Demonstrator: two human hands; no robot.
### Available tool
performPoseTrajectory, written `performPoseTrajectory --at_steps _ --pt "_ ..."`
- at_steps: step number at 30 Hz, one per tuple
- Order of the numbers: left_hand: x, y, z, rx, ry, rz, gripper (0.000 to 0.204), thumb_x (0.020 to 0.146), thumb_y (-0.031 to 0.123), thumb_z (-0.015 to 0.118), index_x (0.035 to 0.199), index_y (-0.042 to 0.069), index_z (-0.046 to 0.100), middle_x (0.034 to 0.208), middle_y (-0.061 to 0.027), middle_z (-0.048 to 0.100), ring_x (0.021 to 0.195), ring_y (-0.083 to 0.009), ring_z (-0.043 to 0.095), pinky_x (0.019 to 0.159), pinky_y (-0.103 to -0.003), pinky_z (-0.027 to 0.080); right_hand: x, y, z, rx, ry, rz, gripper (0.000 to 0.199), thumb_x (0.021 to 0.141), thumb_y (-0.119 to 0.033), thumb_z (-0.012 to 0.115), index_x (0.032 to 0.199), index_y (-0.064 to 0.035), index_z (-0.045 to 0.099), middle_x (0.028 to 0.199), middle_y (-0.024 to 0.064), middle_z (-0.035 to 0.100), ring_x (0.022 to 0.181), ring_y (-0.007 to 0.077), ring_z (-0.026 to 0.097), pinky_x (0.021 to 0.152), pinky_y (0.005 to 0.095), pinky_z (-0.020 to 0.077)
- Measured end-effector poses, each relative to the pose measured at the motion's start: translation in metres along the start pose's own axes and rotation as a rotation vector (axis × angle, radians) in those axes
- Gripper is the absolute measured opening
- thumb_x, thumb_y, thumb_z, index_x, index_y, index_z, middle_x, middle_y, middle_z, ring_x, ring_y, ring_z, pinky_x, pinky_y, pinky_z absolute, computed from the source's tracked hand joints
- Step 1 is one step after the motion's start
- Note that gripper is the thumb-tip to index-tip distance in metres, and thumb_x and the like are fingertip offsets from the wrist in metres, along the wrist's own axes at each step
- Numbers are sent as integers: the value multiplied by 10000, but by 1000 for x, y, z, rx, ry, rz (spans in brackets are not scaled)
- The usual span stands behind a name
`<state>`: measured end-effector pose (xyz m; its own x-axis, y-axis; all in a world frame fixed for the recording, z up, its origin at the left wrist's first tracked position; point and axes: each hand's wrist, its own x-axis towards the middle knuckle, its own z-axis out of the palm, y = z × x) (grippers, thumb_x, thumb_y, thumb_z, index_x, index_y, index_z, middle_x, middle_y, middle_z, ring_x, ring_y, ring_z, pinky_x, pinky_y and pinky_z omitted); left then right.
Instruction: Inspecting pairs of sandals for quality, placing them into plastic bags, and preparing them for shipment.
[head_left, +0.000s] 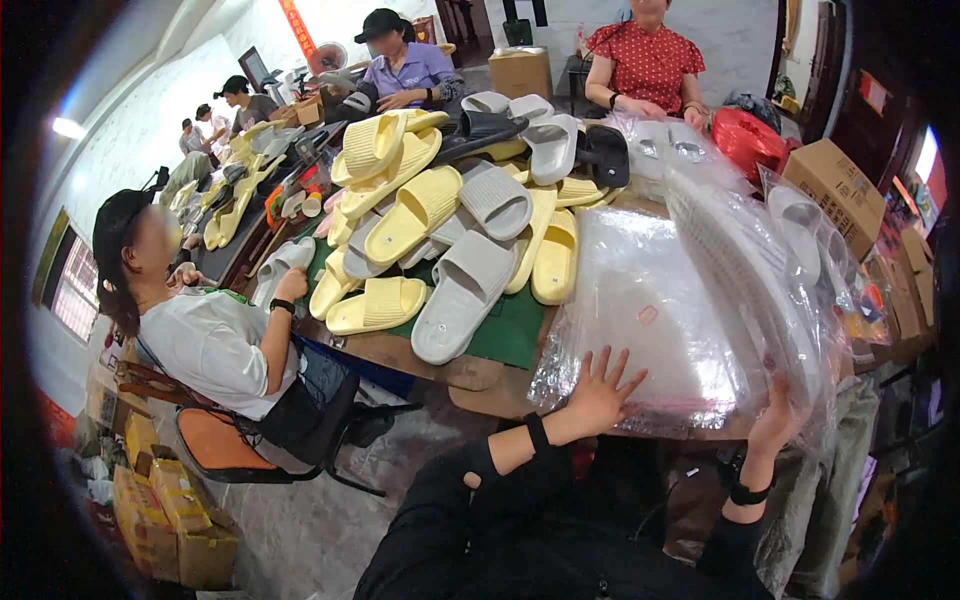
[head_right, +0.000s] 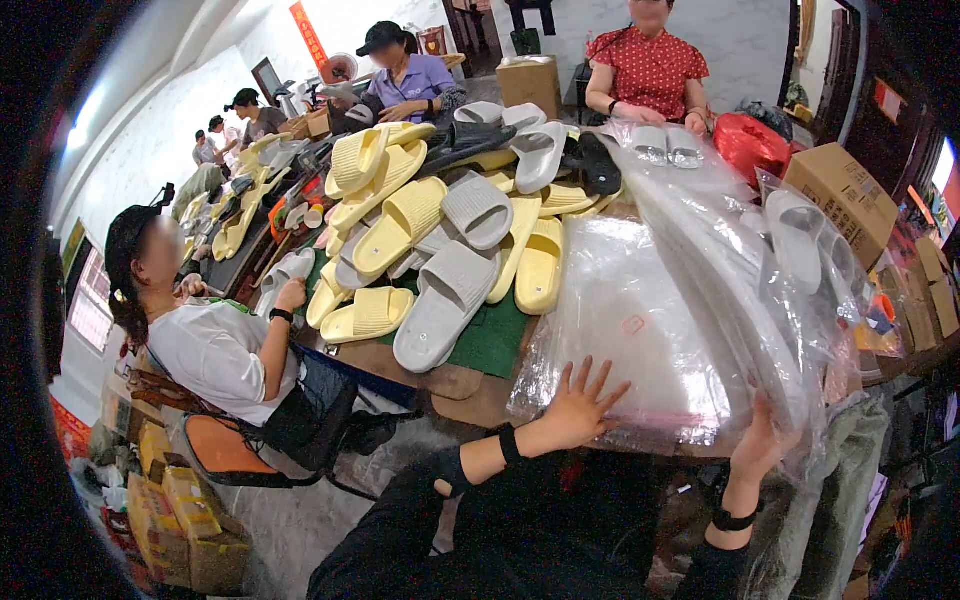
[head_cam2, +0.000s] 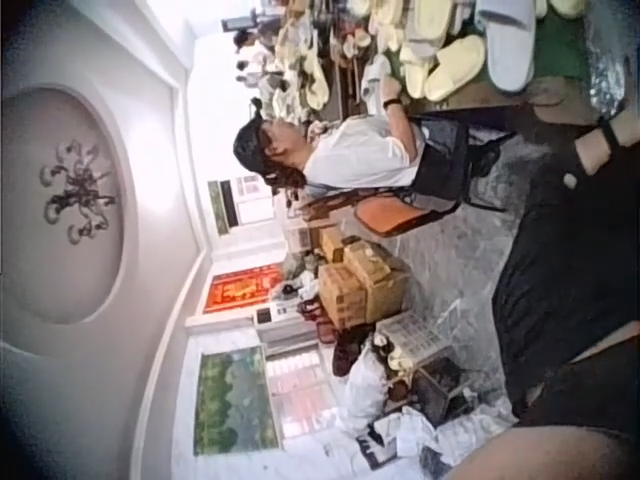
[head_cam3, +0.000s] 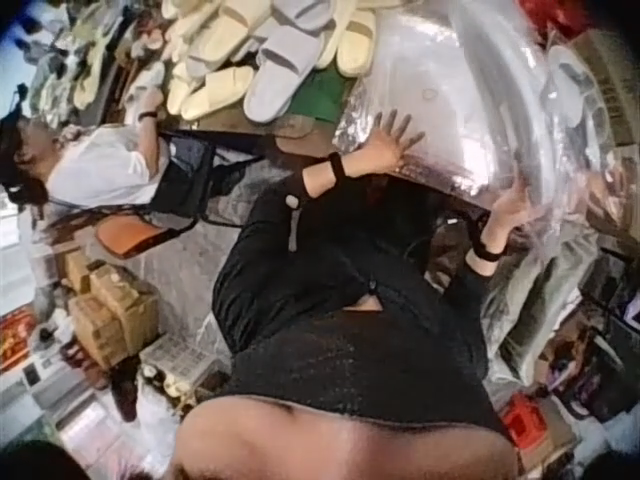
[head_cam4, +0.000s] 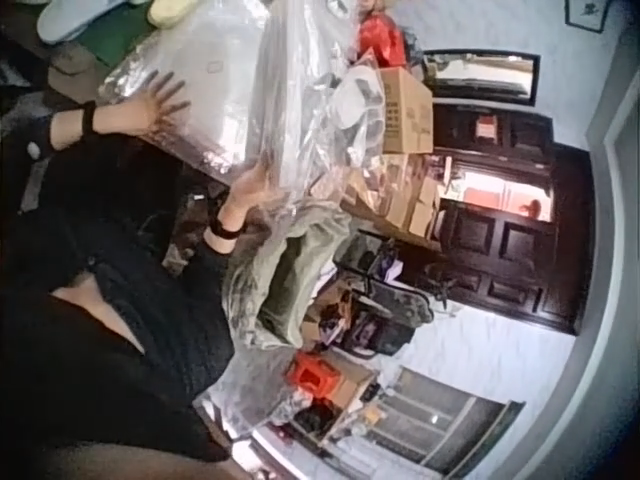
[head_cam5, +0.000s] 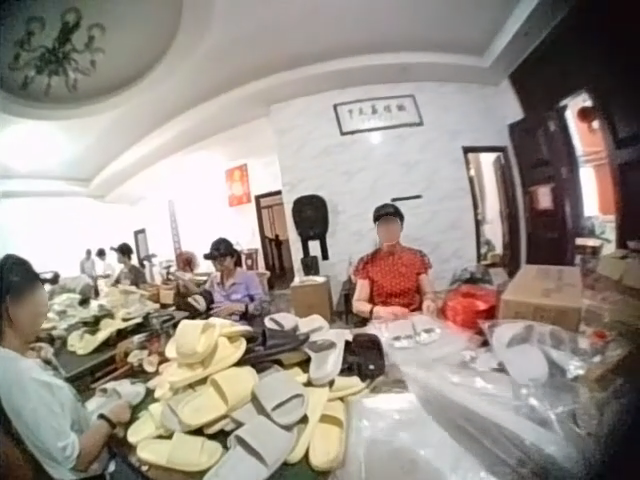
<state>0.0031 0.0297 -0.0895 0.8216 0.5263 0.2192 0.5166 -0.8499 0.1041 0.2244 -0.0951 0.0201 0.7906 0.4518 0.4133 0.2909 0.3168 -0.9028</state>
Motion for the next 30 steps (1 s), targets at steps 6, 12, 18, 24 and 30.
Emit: performPoseTrajectory --at_steps 6,12,18,24,30 --pt "-3 -10 7 -48 -34 38 708 849 465 552 1454 218 280 1485 -234 214 1327 -504 226 1025 -660 203 -11 19 -18 -178 -201 -120 442 838 -162 671 1195 41 510 1068 97 601 964 205 583 848 337 473" --pt "-9 -11 6 -11 -51 5 679 848 447 549 1437 190 329 1483 -224 229 1369 -465 157 1059 -650 107 -33 21 -10 194 -320 22 433 847 -34 550 1260 -1 426 1143 147 555 925 255 606 786 360 507" --pt "6 38 7 -164 82 191 596 846 424 573 1339 112 451 1360 -279 361 1316 -487 233 1073 -626 128 -38 9 -38 256 -188 278 509 844 -44 581 1308 -44 374 1160 125 544 1027 221 561 838 357 487" --pt "38 120 -29 -508 -91 626 626 888 307 559 1436 161 294 1444 -265 230 1299 -484 275 1064 -539 269 -24 -64 -76 401 129 109 390 880 -128 607 1212 6 452 1076 130 592 892 287 642 736 371 538" --pt "86 251 -22 -670 9 1042 830 773 268 700 1458 171 242 1502 -212 145 1361 -420 204 1093 -519 221 -18 -118 -158 183 630 -375 432 926 -234 576 1264 -1 443 1197 107 555 1048 253 582 925 391 472"
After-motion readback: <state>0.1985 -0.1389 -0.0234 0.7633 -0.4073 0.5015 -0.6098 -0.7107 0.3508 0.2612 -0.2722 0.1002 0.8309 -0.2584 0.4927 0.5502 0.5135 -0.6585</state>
